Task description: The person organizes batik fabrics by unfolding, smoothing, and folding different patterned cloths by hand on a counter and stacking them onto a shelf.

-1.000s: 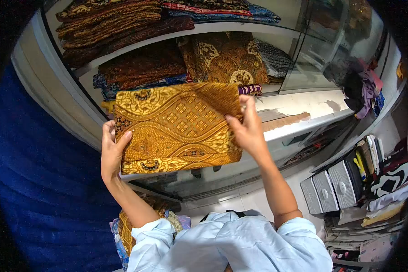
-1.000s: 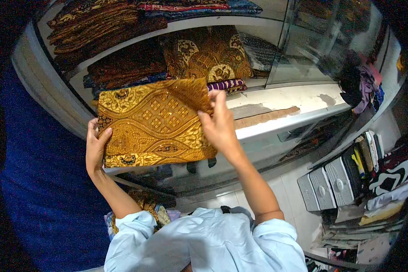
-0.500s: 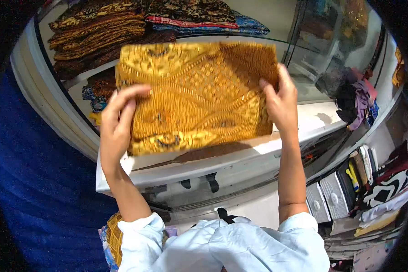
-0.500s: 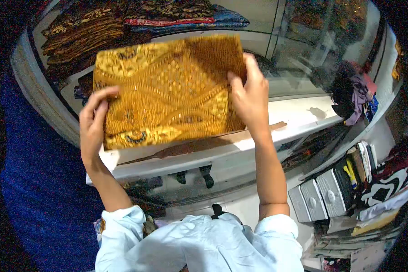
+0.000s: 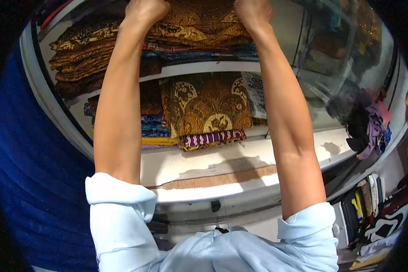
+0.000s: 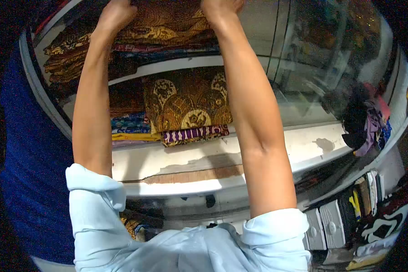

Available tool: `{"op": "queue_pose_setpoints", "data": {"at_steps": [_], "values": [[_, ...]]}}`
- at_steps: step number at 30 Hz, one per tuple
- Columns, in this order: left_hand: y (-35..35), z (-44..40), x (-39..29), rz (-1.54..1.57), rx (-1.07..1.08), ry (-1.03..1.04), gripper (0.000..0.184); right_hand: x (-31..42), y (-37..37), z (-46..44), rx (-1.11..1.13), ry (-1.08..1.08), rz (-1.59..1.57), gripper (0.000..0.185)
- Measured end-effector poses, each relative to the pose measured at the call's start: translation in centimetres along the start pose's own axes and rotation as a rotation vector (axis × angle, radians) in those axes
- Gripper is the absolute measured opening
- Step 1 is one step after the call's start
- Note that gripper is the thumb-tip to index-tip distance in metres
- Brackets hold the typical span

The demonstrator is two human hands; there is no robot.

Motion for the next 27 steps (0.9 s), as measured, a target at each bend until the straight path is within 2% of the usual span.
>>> {"op": "queue_pose_setpoints", "data": {"at_steps": [2, 3, 4, 5, 7, 8, 10, 13, 16, 19, 22, 24, 27], "values": [[-2.0, 0.2, -4.3, -0.348, 0.173, -0.152, 0.057, -0.1, 2.5, -0.8, 0.170, -0.110, 0.123, 0.037], [-2.6, 1.2, -5.8, -0.507, 0.192, -0.024, 0.054, -0.4, 4.6, -1.1, 0.257, -0.167, 0.183, 0.040], [-1.3, 1.3, -5.9, -0.383, 0.202, 0.021, 0.053, -3.0, 12.0, -1.3, -0.595, -0.463, 0.311, 0.045], [0.9, 1.8, -5.8, -0.257, 0.212, 0.067, 0.053, -2.3, 12.1, -0.1, -0.311, -0.410, 0.301, 0.045], [6.3, 3.8, -5.0, -0.279, 0.037, 0.173, 0.047, -0.7, 11.4, 3.9, 0.257, -0.299, 0.274, 0.047], [7.0, 4.4, -5.3, -0.349, 0.196, 0.158, 0.047, -1.0, 12.2, 4.4, 0.387, -0.228, 0.250, 0.050], [7.5, 5.7, -5.2, -0.375, 0.142, 0.199, 0.046, -1.6, 13.4, 5.7, 0.649, -0.083, 0.203, 0.055], [7.2, 6.0, -5.3, -0.359, 0.133, 0.209, 0.046, -1.7, 13.0, 5.5, 0.695, -0.106, 0.155, 0.054], [6.6, 5.8, -5.4, -0.366, 0.173, 0.220, 0.046, -1.4, 13.3, 5.8, 0.604, -0.150, 0.237, 0.053], [6.4, 5.3, -5.2, -0.314, 0.175, 0.211, 0.047, -1.0, 10.9, 4.5, 0.762, -0.102, 0.220, 0.057], [6.6, 4.0, -4.7, -0.296, 0.212, 0.193, 0.046, -3.6, 14.8, 4.0, 0.567, -0.079, 0.232, 0.061], [7.2, 3.4, -4.5, -0.290, 0.246, 0.215, 0.047, -3.3, 12.7, 4.4, 0.608, -0.018, 0.243, 0.063], [9.2, 4.0, -4.0, -0.255, 0.142, 0.219, 0.049, -2.4, 11.6, 4.9, 0.602, 0.025, 0.294, 0.063]]}}
Point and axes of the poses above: each hand's wrist, its own z-axis away from the middle knuckle, its own y-axis out of the palm, x = y × z, the point moved 1 cm from there along -z, towards the middle knuckle, and after that the axes turned 15 degrees about -x, right-handed, at the moved point
